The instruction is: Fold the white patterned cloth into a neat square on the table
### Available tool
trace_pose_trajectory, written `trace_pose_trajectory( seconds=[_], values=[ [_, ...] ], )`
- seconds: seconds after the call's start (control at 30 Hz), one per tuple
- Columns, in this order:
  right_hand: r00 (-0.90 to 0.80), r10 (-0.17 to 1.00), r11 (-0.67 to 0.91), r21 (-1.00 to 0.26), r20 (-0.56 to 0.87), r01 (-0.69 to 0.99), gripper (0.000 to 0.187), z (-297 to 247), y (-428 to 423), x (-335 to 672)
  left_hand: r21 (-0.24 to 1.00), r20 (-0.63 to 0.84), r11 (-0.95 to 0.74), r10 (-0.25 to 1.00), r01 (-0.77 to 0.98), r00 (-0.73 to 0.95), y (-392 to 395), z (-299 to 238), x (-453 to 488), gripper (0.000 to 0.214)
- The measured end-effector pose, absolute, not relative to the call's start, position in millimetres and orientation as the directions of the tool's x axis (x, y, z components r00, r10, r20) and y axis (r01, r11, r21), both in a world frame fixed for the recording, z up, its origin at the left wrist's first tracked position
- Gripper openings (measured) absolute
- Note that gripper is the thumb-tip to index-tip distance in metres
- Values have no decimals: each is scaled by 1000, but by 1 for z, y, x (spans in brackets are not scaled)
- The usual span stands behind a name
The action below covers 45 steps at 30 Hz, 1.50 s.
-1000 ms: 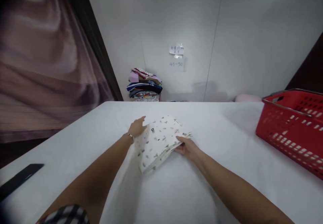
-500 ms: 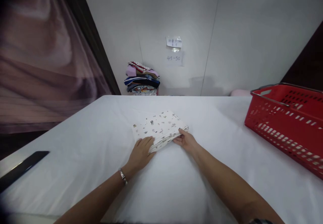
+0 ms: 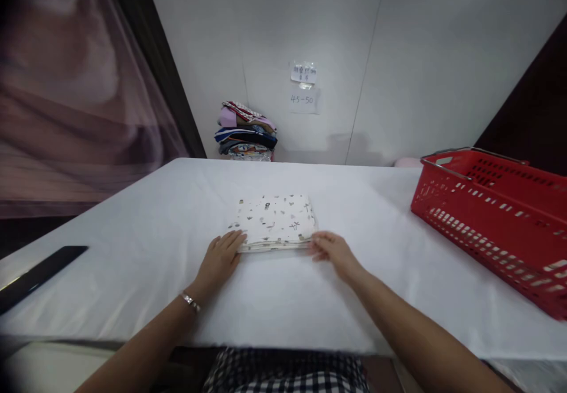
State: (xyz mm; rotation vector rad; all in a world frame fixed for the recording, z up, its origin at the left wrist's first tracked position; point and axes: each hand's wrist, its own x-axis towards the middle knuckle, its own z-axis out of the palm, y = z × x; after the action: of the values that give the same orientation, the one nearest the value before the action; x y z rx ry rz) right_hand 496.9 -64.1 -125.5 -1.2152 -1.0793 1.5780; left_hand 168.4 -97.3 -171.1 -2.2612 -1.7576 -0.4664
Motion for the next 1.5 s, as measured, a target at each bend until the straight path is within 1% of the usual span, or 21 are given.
trace_pose_trajectory(
  seconds=[0.03, 0.07, 0.1, 0.17, 0.23, 0.33, 0.47, 0.57, 0.63, 0.7, 0.77, 0.8, 0.87, 0.93, 1.0, 1.1, 1.17, 1.23, 1.33, 1.43, 1.5],
  values=[
    [-59, 978, -205, -977, -201, -56, 23, -122, -49, 502, 30, 400, -219, 897, 975, 189, -98, -172, 171, 50],
    [18, 983, -184, -983, -184, 22, 22, -120, -33, 506, 51, 406, -195, 900, 980, 158, -97, -172, 173, 51],
    [64, 978, -204, -971, -198, 120, 22, -118, -17, 508, 67, 409, -175, 903, 982, 133, -97, -172, 176, 52],
    [51, 947, -318, -908, -317, 273, 20, -117, 7, 505, 82, 406, -154, 907, 985, 108, -94, -171, 179, 54],
    [9, 921, -370, -866, -390, 337, 19, -117, 23, 496, 82, 387, -155, 915, 984, 112, -92, -170, 180, 53],
    [-19, 914, -368, -850, -405, 377, 18, -118, 31, 477, 65, 356, -166, 925, 984, 133, -88, -168, 177, 51],
    [-65, 905, -357, -833, -421, 423, 20, -120, 23, 460, 34, 366, -144, 923, 989, 122, -82, -161, 158, 49],
    [-169, 896, -323, -865, -410, 384, 24, -129, 7, 460, 64, 337, -40, 942, 997, 16, -81, -156, 142, 48],
    [-191, 904, -329, -907, -383, 263, 26, -137, -1, 467, 99, 299, 31, 952, 995, -60, -82, -153, 141, 50],
    [-145, 918, -353, -927, -369, 128, 21, -145, -5, 476, 136, 295, 55, 951, 989, -93, -85, -149, 151, 54],
    [-87, 926, -363, -930, -366, 55, 13, -152, -4, 485, 192, 331, 10, 941, 981, -75, -88, -144, 174, 52],
    [-72, 932, -353, -935, -355, 38, 11, -154, -1, 488, 228, 351, -48, 936, 972, -37, -89, -141, 189, 48],
    [-59, 945, -322, -947, -322, 10, 8, -157, 5, 490, 312, 373, -142, 928, 939, 17, -90, -136, 225, 31],
    [-52, 959, -281, -960, -280, -15, 7, -160, 9, 487, 362, 346, -222, 934, 905, 90, -89, -133, 261, 20],
    [-56, 969, -243, -969, -241, -34, 8, -165, 9, 483, 379, 322, -234, 941, 895, 109, -84, -132, 292, 17],
    [-88, 984, -159, -987, -156, -35, 14, -173, 1, 480, 379, 246, -152, 968, 913, 59, -74, -132, 319, 23],
    [-154, 985, -74, -997, -75, 12, 18, -179, -5, 481, 376, 185, -77, 983, 923, 7, -69, -133, 327, 28],
    [-235, 972, -6, -997, -23, 72, 18, -183, -8, 483, 383, 145, -25, 989, 923, -33, -66, -135, 330, 28],
    [-297, 955, 18, -995, -12, 98, 16, -187, -5, 484, 445, 111, 9, 992, 895, -65, -64, -136, 328, 23],
    [-300, 954, 21, -995, -8, 94, 17, -188, 0, 482, 525, 93, 13, 993, 851, -73, -64, -137, 326, 21],
    [-305, 952, 9, -995, -22, 98, 18, -186, 1, 480, 548, 103, -1, 992, 836, -67, -64, -137, 325, 20]
  ],
)
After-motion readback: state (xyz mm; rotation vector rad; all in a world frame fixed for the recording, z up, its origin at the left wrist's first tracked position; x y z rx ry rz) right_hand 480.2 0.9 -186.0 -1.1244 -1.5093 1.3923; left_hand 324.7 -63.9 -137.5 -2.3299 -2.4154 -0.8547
